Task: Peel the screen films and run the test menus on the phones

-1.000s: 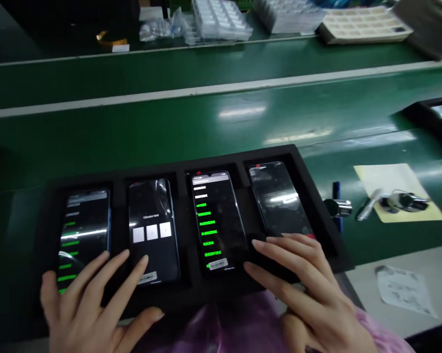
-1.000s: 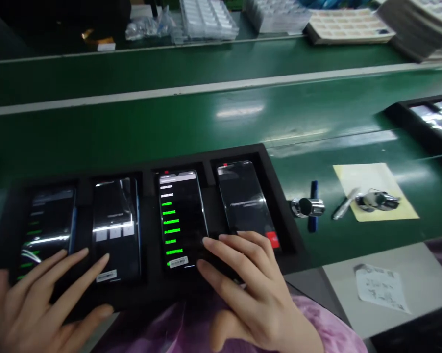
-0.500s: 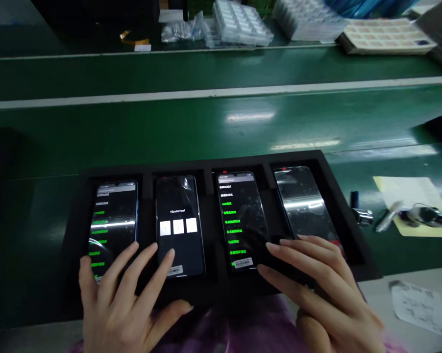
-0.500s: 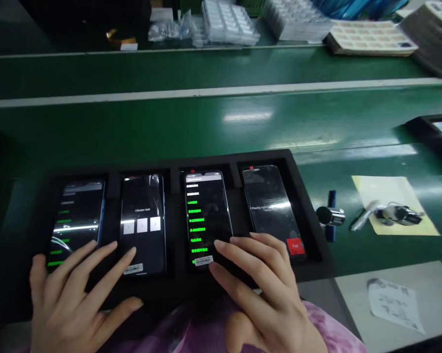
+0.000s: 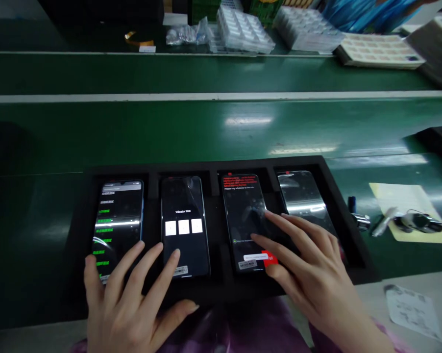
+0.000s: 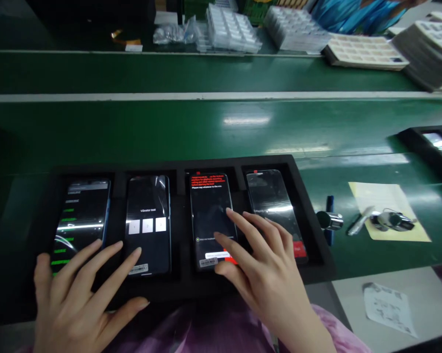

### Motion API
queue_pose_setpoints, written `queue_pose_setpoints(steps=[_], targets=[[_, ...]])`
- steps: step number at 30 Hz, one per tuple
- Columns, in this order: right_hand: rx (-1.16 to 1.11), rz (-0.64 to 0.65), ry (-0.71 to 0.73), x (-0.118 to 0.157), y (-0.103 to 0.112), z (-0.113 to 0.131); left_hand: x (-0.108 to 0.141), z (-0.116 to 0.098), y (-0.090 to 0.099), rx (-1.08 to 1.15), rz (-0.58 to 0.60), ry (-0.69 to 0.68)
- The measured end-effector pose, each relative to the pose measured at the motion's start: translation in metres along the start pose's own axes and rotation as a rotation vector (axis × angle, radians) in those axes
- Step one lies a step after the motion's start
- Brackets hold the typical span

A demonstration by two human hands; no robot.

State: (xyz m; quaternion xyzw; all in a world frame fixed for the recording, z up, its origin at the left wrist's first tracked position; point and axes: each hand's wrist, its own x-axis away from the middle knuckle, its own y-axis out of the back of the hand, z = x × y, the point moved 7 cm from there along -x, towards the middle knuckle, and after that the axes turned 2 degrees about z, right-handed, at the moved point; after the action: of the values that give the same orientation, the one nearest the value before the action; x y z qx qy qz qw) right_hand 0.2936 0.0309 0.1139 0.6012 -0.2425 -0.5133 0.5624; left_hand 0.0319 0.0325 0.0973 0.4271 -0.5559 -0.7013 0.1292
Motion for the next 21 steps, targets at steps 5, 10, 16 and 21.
queue_pose_setpoints(steps=[5,10,16,21], targets=[[-0.028,-0.07,0.019,0.002,-0.002,-0.005,-0.005,-0.001,0.002,0.064,0.014,0.168],[-0.051,-0.107,0.042,0.006,-0.006,-0.009,-0.006,-0.004,0.003,0.065,0.031,0.237],[-0.095,-0.157,0.017,0.011,-0.008,-0.009,-0.023,0.001,0.001,0.06,0.065,0.278],[-0.123,-0.156,0.011,0.009,0.001,0.003,-0.032,0.005,-0.006,0.042,0.118,0.309]])
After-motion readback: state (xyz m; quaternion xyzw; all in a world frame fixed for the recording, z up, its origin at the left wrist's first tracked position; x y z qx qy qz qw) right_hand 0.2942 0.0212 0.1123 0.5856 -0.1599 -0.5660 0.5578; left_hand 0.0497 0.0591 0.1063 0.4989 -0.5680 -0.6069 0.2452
